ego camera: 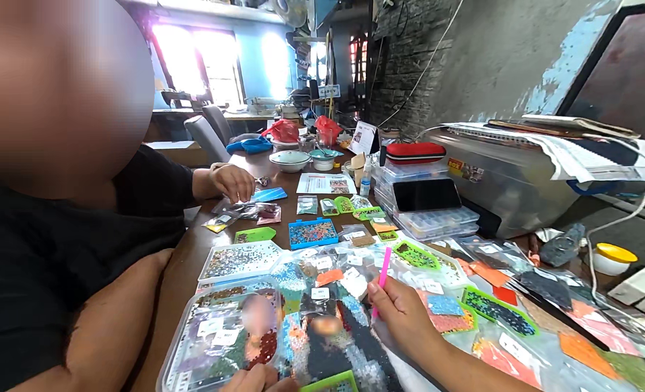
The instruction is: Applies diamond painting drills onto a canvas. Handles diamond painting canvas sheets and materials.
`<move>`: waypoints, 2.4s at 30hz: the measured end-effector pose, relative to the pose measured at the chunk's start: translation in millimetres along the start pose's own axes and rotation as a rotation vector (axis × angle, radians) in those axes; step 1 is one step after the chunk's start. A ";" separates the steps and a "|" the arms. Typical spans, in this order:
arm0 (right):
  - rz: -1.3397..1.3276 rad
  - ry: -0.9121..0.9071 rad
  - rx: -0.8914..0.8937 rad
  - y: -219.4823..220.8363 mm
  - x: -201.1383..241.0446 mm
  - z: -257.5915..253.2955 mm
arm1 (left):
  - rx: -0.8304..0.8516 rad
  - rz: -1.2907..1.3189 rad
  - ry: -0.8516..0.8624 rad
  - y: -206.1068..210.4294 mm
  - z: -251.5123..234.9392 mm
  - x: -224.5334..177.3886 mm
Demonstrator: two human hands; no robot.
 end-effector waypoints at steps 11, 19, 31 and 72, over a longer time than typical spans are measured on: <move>-0.097 -0.231 0.129 6.9 -2.1 6.1 | -0.061 0.013 0.009 5.0 1.9 -0.8; -0.108 -0.252 0.154 6.0 -2.8 5.0 | -0.064 0.016 0.006 3.6 0.4 -1.3; -0.130 -0.299 0.172 7.1 -2.9 6.4 | -0.054 0.021 0.001 3.4 1.1 -1.0; -0.098 -0.517 0.268 27.4 16.7 25.9 | -0.159 -0.018 0.075 12.9 -1.4 1.8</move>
Point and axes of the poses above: each hand's wrist, its own z-axis away from the middle knuckle, its own y-axis out of the palm, x = y × z, the point moved 1 cm from there along -z, towards the middle knuckle, and after that the axes turned 9 degrees about x, right-handed, at the moved point
